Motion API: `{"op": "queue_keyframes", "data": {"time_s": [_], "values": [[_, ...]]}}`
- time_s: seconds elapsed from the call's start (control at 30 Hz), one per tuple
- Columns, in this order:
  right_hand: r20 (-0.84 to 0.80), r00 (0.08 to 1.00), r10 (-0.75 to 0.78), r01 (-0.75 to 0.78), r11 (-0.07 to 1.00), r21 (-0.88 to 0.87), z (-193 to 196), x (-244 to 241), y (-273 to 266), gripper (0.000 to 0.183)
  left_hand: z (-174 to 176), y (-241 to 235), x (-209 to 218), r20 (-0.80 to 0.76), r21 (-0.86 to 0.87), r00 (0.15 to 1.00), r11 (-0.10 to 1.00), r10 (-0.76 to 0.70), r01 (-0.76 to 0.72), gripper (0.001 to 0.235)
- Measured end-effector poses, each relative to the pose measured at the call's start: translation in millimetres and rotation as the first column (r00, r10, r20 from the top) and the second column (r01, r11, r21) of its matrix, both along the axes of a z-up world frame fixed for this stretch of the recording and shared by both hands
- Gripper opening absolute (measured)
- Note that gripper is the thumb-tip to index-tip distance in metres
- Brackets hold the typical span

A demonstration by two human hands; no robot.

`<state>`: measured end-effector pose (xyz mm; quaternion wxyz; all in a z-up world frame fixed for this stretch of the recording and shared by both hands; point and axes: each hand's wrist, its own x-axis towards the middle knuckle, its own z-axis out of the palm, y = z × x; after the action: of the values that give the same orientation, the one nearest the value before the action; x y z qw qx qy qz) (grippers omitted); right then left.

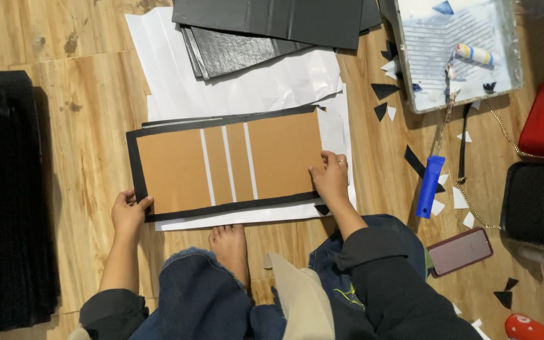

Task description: The person sits on the floor and applies glue to a cardboard sheet using a roller. They then fold and press white paper strips onto the glued areas. The person repeats this process with multiple sheets, stacking the finished items.

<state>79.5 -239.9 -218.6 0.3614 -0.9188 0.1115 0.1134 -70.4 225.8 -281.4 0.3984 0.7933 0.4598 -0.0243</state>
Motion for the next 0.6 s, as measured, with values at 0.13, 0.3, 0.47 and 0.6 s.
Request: {"op": "queue_keyframes", "data": {"time_s": [0.13, 0.3, 0.47, 0.6], "values": [[0.024, 1.000, -0.008, 0.008, 1.000, -0.005, 0, 0, 0, 0.045, 5, -4, -1, 0.000, 0.026, 1.000, 1.000, -0.002, 0.002, 0.054], [-0.015, 0.994, -0.112, 0.111, 0.993, -0.034, -6, 5, -12, 0.049, 4, -5, 2, 0.042, -0.033, 0.999, 0.999, 0.020, -0.019, 0.056], [-0.022, 0.995, -0.095, 0.095, 0.995, 0.002, -15, 8, -17, 0.043, 7, -5, 5, 0.042, -0.098, 0.997, 0.993, 0.064, -0.060, 0.054], [-0.036, 0.995, -0.096, 0.097, 0.995, 0.021, -12, 7, -14, 0.040, 0, 11, -1, 0.084, -0.217, 0.990, 0.972, 0.116, -0.096, 0.059]]}}
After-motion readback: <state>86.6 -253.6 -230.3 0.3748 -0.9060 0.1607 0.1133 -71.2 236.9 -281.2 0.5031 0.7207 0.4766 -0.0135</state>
